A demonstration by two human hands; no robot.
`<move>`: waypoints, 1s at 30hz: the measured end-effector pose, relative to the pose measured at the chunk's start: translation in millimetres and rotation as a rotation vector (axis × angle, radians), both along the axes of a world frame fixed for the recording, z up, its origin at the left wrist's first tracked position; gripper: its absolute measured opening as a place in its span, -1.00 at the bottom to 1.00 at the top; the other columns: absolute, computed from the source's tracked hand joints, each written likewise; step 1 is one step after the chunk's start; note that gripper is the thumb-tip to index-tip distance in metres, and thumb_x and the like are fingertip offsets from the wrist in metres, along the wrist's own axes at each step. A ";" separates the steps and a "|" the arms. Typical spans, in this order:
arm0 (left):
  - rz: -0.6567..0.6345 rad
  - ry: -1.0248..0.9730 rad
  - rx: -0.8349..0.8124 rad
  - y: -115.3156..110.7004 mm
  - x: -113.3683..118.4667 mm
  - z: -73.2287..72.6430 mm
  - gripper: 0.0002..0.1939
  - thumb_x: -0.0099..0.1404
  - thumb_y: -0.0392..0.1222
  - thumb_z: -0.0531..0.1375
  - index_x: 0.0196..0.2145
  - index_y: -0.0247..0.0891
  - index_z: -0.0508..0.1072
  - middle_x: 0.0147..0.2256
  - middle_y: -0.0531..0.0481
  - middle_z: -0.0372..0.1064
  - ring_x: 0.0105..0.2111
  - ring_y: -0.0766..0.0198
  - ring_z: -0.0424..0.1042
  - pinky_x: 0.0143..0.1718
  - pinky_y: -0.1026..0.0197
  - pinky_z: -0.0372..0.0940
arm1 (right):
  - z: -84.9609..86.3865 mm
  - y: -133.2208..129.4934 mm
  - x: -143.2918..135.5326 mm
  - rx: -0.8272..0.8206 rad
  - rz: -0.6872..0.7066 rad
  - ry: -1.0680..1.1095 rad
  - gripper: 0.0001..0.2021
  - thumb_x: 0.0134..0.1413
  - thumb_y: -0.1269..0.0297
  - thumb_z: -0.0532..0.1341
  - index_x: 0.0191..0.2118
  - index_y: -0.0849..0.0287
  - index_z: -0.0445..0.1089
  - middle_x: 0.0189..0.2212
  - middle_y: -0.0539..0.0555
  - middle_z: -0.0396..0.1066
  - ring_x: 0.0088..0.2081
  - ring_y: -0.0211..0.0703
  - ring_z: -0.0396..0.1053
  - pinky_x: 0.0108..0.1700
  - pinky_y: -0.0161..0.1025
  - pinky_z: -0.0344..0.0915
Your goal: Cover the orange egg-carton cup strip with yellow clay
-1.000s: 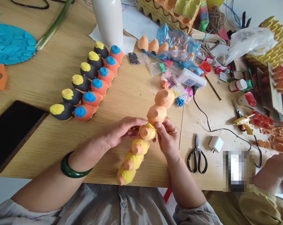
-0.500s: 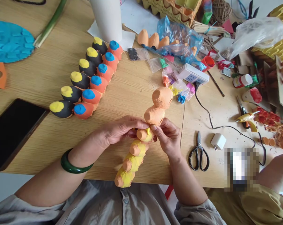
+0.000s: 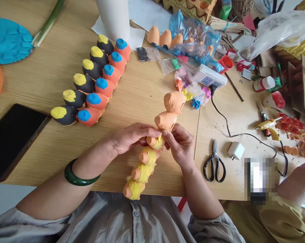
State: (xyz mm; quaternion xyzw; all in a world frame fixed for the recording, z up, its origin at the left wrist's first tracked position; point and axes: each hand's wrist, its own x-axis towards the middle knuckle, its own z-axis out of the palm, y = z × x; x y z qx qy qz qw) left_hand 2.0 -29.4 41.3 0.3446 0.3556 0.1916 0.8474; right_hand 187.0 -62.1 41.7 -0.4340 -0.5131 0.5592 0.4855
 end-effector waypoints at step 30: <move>0.043 0.078 0.199 -11.7 4.4 -9.9 -0.61 0.21 0.18 0.44 -0.29 -0.22 0.64 -0.23 -0.12 0.64 -0.23 0.11 0.54 -0.20 0.16 0.41 | 1.5 2.5 -5.3 -0.261 -0.147 -0.019 -0.56 0.11 -0.08 0.47 -0.48 0.13 0.37 -0.68 -0.13 0.34 -0.70 -0.40 0.23 -0.70 -0.42 0.15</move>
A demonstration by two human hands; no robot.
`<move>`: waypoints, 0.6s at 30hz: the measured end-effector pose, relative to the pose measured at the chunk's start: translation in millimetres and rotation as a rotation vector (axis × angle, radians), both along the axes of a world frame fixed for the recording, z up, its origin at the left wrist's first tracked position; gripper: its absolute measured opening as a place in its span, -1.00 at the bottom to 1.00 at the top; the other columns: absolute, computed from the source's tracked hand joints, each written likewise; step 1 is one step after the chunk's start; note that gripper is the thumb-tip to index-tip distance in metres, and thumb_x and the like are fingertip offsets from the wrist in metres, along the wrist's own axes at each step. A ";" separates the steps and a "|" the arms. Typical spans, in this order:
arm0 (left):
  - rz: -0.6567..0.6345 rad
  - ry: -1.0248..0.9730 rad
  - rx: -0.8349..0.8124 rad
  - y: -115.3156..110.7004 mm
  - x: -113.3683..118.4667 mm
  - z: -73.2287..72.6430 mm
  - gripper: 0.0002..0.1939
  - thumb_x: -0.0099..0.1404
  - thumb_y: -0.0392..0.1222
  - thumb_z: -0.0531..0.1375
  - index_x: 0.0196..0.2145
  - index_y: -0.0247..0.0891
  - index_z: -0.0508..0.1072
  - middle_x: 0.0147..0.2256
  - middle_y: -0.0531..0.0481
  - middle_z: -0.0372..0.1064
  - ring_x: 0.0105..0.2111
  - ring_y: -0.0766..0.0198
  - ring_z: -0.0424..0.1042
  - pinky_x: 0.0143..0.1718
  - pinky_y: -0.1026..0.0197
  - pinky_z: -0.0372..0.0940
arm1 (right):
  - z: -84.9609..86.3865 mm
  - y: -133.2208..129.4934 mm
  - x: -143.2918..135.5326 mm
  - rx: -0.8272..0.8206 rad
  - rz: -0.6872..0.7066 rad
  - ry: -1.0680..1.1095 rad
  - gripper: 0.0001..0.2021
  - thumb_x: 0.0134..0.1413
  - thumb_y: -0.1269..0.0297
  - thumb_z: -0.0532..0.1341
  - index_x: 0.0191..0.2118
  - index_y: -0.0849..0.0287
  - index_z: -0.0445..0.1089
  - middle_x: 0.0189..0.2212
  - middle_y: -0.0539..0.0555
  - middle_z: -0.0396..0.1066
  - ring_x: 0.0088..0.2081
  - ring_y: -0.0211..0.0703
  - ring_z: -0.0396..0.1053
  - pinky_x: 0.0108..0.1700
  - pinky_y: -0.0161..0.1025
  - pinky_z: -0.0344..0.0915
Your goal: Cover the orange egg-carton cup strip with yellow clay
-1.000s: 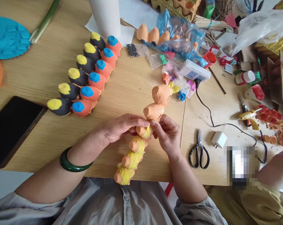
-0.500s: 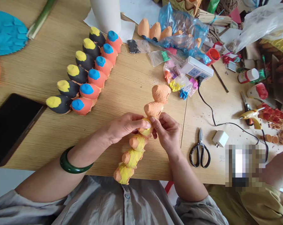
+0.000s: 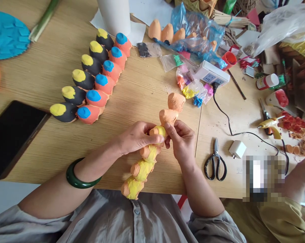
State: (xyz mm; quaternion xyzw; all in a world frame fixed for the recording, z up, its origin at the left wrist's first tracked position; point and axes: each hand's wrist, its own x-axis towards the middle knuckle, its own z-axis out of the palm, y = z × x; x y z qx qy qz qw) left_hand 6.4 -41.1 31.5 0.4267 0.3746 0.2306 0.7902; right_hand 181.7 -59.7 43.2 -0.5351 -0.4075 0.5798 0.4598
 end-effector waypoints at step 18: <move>-0.059 -0.054 -0.082 3.0 1.2 6.5 -0.67 0.14 0.08 0.49 -0.25 -0.19 0.67 -0.16 -0.09 0.67 -0.04 -0.02 0.59 0.04 0.05 0.46 | -9.2 7.4 6.0 -0.129 -0.019 0.127 -0.58 0.01 -0.08 0.50 -0.46 0.12 0.39 -0.68 -0.15 0.32 -0.71 -0.41 0.18 -0.74 -0.43 0.15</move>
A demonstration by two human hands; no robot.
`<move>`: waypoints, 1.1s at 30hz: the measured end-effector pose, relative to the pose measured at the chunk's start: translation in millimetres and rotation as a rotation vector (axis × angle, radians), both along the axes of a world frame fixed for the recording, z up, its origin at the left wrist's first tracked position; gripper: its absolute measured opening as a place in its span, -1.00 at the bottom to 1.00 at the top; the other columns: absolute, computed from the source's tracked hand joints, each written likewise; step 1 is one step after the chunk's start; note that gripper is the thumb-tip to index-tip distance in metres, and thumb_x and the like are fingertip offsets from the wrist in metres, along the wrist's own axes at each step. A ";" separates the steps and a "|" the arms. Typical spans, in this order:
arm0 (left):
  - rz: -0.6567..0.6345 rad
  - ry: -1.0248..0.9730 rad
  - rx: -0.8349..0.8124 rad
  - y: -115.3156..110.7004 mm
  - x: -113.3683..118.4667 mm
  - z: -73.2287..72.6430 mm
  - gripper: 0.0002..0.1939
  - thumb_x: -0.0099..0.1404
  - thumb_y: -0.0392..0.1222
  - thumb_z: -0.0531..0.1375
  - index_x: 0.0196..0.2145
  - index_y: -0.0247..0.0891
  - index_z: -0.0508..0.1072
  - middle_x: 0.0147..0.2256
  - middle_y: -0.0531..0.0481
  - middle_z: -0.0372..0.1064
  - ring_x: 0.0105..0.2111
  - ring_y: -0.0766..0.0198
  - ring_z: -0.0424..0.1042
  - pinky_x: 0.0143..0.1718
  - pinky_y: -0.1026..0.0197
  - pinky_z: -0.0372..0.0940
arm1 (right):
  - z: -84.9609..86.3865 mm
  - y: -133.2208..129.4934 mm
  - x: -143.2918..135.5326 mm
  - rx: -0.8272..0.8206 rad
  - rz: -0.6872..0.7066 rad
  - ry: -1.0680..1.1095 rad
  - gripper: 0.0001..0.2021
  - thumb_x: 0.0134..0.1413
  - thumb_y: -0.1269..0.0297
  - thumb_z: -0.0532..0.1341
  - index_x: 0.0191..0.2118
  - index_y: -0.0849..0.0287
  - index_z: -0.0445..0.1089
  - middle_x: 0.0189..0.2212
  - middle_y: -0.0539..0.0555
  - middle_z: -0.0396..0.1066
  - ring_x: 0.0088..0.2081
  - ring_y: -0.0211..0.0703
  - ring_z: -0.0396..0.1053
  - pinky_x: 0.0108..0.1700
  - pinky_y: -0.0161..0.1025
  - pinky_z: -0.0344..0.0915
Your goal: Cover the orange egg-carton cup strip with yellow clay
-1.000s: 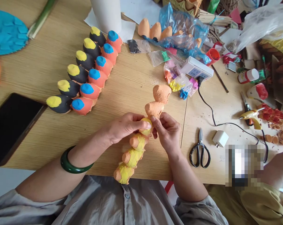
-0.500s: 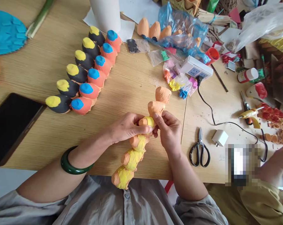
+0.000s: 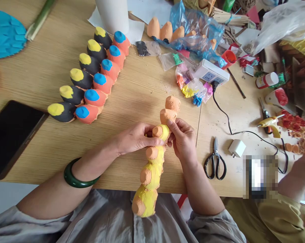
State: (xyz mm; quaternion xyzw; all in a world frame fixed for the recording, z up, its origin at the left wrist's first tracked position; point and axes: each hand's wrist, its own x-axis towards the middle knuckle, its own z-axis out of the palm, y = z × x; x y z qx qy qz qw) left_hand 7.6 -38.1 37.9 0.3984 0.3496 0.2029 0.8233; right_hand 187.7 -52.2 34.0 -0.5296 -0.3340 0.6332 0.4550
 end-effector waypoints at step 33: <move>-0.008 0.149 0.210 9.8 -13.6 3.6 -0.20 0.22 -0.03 0.48 0.34 -0.33 0.40 -0.50 0.21 0.29 -0.52 0.44 0.25 -0.51 0.38 0.13 | 0.2 -0.7 -1.3 -0.008 0.019 0.030 -0.61 0.01 -0.05 0.51 -0.46 0.14 0.45 -0.65 -0.09 0.45 -0.71 -0.34 0.32 -0.72 -0.39 0.28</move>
